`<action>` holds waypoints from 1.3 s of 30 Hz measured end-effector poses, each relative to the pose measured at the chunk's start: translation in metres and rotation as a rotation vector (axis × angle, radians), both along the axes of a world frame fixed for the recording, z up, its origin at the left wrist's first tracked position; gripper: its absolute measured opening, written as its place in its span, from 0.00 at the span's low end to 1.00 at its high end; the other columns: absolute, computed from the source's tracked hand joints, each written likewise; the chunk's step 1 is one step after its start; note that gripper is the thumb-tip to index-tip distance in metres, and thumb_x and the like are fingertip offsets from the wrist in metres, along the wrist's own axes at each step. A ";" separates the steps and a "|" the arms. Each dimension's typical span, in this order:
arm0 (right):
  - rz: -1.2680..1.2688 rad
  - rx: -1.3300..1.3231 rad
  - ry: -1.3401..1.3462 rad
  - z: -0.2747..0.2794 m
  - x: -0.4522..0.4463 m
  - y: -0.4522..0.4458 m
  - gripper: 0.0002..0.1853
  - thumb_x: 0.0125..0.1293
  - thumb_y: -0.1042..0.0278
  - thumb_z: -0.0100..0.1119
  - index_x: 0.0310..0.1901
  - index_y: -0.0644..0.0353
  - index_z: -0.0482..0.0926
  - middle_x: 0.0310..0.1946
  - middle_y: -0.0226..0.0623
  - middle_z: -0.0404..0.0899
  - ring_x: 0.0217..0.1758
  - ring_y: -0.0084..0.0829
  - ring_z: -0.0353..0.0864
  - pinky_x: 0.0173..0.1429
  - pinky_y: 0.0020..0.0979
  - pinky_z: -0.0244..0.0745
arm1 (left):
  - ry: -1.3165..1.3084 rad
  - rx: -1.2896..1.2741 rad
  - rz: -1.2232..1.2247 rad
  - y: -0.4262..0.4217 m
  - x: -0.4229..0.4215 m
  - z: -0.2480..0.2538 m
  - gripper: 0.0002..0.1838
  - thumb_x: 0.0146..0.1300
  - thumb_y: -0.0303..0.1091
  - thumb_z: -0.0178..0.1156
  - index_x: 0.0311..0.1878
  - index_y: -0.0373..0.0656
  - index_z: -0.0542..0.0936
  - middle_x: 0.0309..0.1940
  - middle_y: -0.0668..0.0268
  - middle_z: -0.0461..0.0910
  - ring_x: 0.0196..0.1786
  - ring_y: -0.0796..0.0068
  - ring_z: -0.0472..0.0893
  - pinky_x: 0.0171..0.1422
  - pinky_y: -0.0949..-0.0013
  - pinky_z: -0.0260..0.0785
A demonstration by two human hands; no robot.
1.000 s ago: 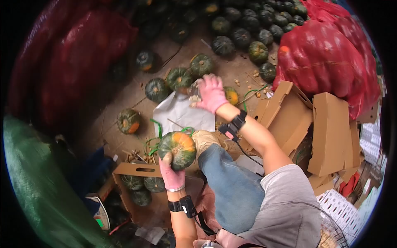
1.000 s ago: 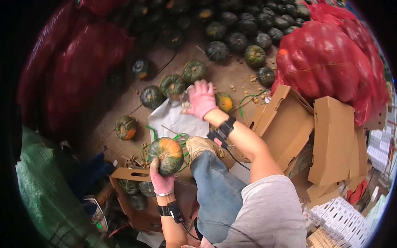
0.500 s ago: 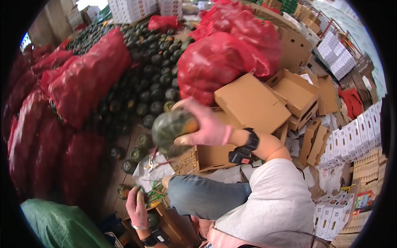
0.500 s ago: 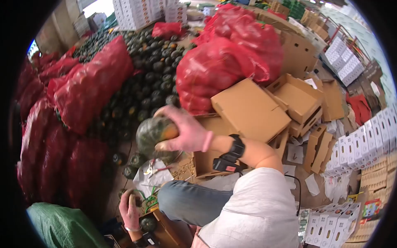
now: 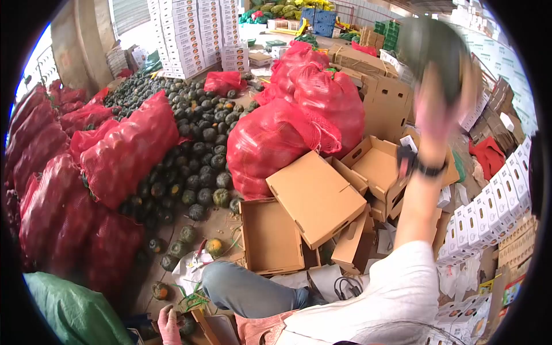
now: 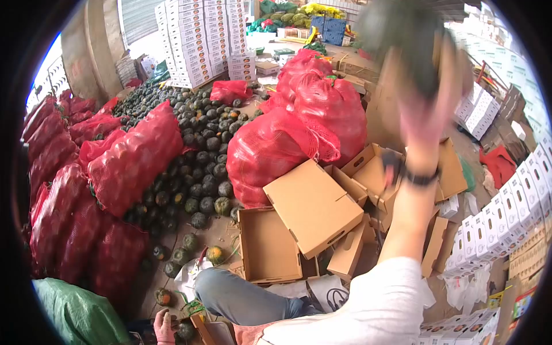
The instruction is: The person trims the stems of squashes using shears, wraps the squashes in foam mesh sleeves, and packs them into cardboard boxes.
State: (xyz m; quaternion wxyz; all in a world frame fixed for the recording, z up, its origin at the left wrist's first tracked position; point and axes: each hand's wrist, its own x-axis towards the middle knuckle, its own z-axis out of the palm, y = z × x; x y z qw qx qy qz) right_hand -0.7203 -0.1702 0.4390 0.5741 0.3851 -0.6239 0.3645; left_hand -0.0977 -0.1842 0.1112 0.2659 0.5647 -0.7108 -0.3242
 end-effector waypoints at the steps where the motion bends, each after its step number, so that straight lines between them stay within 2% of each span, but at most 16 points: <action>1: -0.355 0.068 -0.086 0.049 -0.027 -0.024 0.29 0.59 0.58 0.54 0.62 0.56 0.62 0.61 0.50 0.62 0.56 0.49 0.71 0.60 0.44 0.68 | 0.032 0.003 0.020 -0.002 -0.001 -0.001 0.14 0.61 0.22 0.48 0.50 0.37 0.74 0.52 0.52 0.72 0.53 0.55 0.73 0.57 0.63 0.67; 3: -0.766 0.271 -0.248 0.111 -0.059 -0.059 0.31 0.59 0.62 0.54 0.66 0.49 0.60 0.65 0.47 0.58 0.57 0.48 0.71 0.61 0.42 0.69 | 0.119 0.105 0.119 -0.006 -0.010 0.011 0.13 0.62 0.25 0.50 0.50 0.36 0.74 0.50 0.52 0.73 0.52 0.55 0.73 0.57 0.63 0.67; 4: -0.469 0.147 -0.344 0.114 -0.056 -0.060 0.28 0.58 0.66 0.52 0.63 0.50 0.64 0.61 0.51 0.63 0.54 0.44 0.74 0.57 0.41 0.72 | 0.205 0.173 0.194 -0.008 -0.025 0.021 0.13 0.62 0.26 0.50 0.50 0.36 0.74 0.50 0.52 0.73 0.52 0.55 0.73 0.56 0.64 0.67; 5: -0.616 0.111 -0.131 0.102 -0.051 -0.064 0.28 0.57 0.68 0.52 0.62 0.51 0.65 0.56 0.51 0.69 0.48 0.40 0.76 0.51 0.37 0.76 | 0.286 0.240 0.266 -0.007 -0.036 0.028 0.13 0.62 0.27 0.51 0.50 0.36 0.74 0.50 0.52 0.73 0.52 0.55 0.73 0.56 0.64 0.67; 6: -0.586 0.131 -0.167 0.089 -0.050 -0.069 0.22 0.59 0.61 0.51 0.57 0.48 0.69 0.52 0.47 0.71 0.46 0.40 0.78 0.50 0.42 0.75 | 0.322 0.232 0.245 -0.005 -0.041 0.031 0.14 0.60 0.27 0.52 0.50 0.36 0.74 0.50 0.52 0.72 0.52 0.55 0.74 0.55 0.64 0.68; 7: -0.553 0.149 -0.198 0.075 -0.050 -0.077 0.18 0.61 0.54 0.51 0.52 0.45 0.73 0.49 0.43 0.74 0.44 0.40 0.80 0.48 0.47 0.74 | 0.029 -0.136 -0.070 -0.007 -0.013 -0.014 0.16 0.58 0.25 0.53 0.51 0.37 0.73 0.51 0.52 0.72 0.52 0.54 0.73 0.54 0.63 0.69; 13: -0.003 0.300 -0.254 -0.020 -0.011 -0.151 0.15 0.58 0.51 0.52 0.38 0.51 0.79 0.34 0.41 0.80 0.38 0.38 0.82 0.43 0.41 0.77 | -0.045 0.114 -0.097 0.011 0.022 -0.037 0.21 0.56 0.21 0.49 0.55 0.39 0.71 0.57 0.50 0.67 0.55 0.51 0.71 0.58 0.61 0.68; 18: 0.258 0.572 -0.366 -0.034 0.066 -0.191 0.17 0.57 0.51 0.56 0.45 0.51 0.78 0.39 0.38 0.81 0.42 0.38 0.81 0.45 0.38 0.76 | -0.112 -0.268 -0.261 0.036 0.062 -0.060 0.20 0.58 0.28 0.50 0.56 0.39 0.71 0.52 0.50 0.71 0.51 0.52 0.74 0.57 0.58 0.68; 23: 0.590 0.657 -0.205 -0.056 0.142 -0.220 0.18 0.55 0.57 0.59 0.46 0.54 0.75 0.39 0.41 0.77 0.44 0.40 0.78 0.47 0.39 0.75 | -0.239 -0.188 -0.226 0.044 0.050 -0.045 0.20 0.59 0.29 0.50 0.55 0.38 0.71 0.48 0.51 0.73 0.48 0.53 0.75 0.57 0.59 0.67; 26: 0.639 0.612 -0.013 -0.076 0.187 -0.240 0.14 0.53 0.65 0.59 0.42 0.53 0.72 0.38 0.41 0.73 0.44 0.44 0.76 0.45 0.41 0.75 | -0.261 -0.055 -0.110 0.055 0.034 -0.033 0.19 0.60 0.30 0.49 0.55 0.38 0.71 0.46 0.51 0.75 0.45 0.53 0.76 0.58 0.59 0.67; 29: 0.789 0.625 -0.026 -0.102 0.218 -0.264 0.10 0.52 0.71 0.54 0.38 0.57 0.74 0.37 0.43 0.76 0.42 0.43 0.77 0.45 0.41 0.75 | 0.543 0.560 0.462 0.059 0.031 -0.025 0.14 0.61 0.29 0.55 0.51 0.37 0.74 0.34 0.70 0.75 0.32 0.84 0.71 0.36 0.82 0.63; 31: 0.829 0.679 0.059 -0.130 0.229 -0.290 0.05 0.49 0.72 0.52 0.29 0.59 0.75 0.29 0.45 0.76 0.40 0.44 0.78 0.44 0.41 0.75 | 0.394 0.500 0.446 0.062 0.044 -0.037 0.17 0.60 0.30 0.58 0.51 0.38 0.72 0.33 0.71 0.74 0.32 0.84 0.70 0.35 0.82 0.62; 34: 0.969 0.850 0.064 -0.185 0.245 -0.338 0.08 0.45 0.71 0.53 0.30 0.60 0.74 0.28 0.47 0.75 0.37 0.49 0.76 0.41 0.43 0.73 | 0.339 0.416 0.533 0.069 0.040 -0.033 0.18 0.59 0.31 0.59 0.52 0.37 0.72 0.37 0.67 0.76 0.39 0.80 0.73 0.42 0.77 0.66; 35: 0.911 1.100 -0.074 -0.201 0.249 -0.351 0.09 0.48 0.71 0.55 0.33 0.58 0.76 0.29 0.47 0.77 0.37 0.48 0.77 0.41 0.40 0.73 | 0.311 0.432 0.563 0.078 0.046 -0.033 0.19 0.59 0.31 0.59 0.53 0.36 0.72 0.40 0.66 0.77 0.42 0.79 0.73 0.46 0.75 0.67; 37: 1.082 1.085 -0.191 -0.270 0.257 -0.385 0.08 0.54 0.72 0.54 0.36 0.57 0.78 0.26 0.46 0.79 0.32 0.44 0.80 0.35 0.39 0.75 | 0.338 0.493 0.630 0.098 0.053 -0.041 0.20 0.59 0.31 0.59 0.53 0.35 0.72 0.43 0.64 0.77 0.45 0.76 0.73 0.50 0.74 0.66; 39: 0.948 1.384 -0.875 -0.314 0.290 -0.392 0.09 0.57 0.72 0.54 0.41 0.57 0.77 0.25 0.44 0.79 0.25 0.35 0.81 0.29 0.35 0.75 | 0.356 0.509 0.665 0.101 0.059 -0.056 0.19 0.59 0.30 0.58 0.53 0.36 0.72 0.42 0.66 0.75 0.45 0.78 0.72 0.50 0.75 0.65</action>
